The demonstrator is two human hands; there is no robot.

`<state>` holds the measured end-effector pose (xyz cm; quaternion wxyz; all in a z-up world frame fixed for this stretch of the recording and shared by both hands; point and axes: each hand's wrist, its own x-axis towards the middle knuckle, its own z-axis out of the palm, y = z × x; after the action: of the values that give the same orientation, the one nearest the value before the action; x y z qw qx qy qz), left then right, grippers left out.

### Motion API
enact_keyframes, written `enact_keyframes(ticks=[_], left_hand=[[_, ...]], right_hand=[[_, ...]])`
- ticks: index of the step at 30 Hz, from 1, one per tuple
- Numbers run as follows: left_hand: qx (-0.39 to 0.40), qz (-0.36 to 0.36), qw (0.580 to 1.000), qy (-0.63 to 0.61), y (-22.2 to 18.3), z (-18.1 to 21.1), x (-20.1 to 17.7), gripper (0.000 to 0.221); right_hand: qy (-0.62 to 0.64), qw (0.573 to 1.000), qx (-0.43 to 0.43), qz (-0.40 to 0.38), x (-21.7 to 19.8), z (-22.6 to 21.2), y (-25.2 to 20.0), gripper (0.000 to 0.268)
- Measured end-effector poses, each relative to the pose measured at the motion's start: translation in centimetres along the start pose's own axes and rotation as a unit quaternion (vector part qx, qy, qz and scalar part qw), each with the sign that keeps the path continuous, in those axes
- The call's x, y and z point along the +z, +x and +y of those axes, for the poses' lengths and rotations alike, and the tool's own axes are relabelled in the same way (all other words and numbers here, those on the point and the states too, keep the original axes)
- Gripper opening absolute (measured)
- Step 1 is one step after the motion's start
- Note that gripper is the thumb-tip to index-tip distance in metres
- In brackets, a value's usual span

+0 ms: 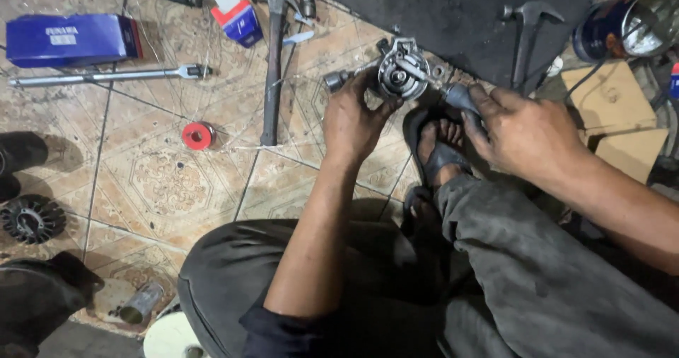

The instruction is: Disassembling and inspecting the internal components of a vehicle starter motor using hand tools.

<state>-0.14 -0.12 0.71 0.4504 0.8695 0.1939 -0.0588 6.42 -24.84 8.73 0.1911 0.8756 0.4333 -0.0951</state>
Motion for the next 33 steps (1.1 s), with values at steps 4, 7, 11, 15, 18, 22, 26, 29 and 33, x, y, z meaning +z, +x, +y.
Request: enact_keyframes(ticks=[4, 7, 11, 15, 18, 22, 26, 29, 33], left_hand=[[0.002, -0.006, 1.0, 0.003, 0.2, 0.2, -0.1, 0.069], [0.002, -0.003, 1.0, 0.009, 0.3, 0.3, -0.2, 0.066], [0.019, 0.003, 1.0, -0.009, 0.2, 0.2, -0.2, 0.066], [0.037, 0.009, 0.999, -0.016, 0.2, 0.0, -0.2, 0.062], [0.045, 0.001, 0.998, -0.034, 0.2, -0.1, -0.6, 0.061], [0.031, 0.004, 0.997, -0.068, 0.4, 0.3, -1.2, 0.068], [0.022, 0.006, 0.995, -0.099, 0.8, -0.9, -0.3, 0.062], [0.049, 0.056, 0.992, -0.106, 1.0, -1.8, 1.0, 0.056], [0.023, 0.134, 0.99, -0.048, 1.0, -2.0, 0.9, 0.05]], right_hand=[[0.007, 0.999, 0.002, -0.034, 0.0, 0.2, 0.3, 0.061], [0.003, 0.996, 0.016, -0.082, -0.2, 0.0, 0.5, 0.064], [-0.001, 0.999, 0.013, -0.035, -0.7, 0.0, 0.2, 0.062], [0.037, 0.997, 0.026, 0.07, -0.6, 0.4, -0.8, 0.053], [0.071, 0.991, 0.037, 0.11, 0.5, 1.1, -1.6, 0.052], [0.161, 0.977, 0.051, 0.128, 2.6, 2.1, -2.5, 0.062], [0.235, 0.959, 0.081, 0.14, 3.8, 2.5, -3.3, 0.057], [0.281, 0.937, 0.129, 0.164, 4.5, 2.6, -3.7, 0.052], [0.39, 0.895, 0.15, 0.157, 6.7, 2.1, -4.8, 0.044]])
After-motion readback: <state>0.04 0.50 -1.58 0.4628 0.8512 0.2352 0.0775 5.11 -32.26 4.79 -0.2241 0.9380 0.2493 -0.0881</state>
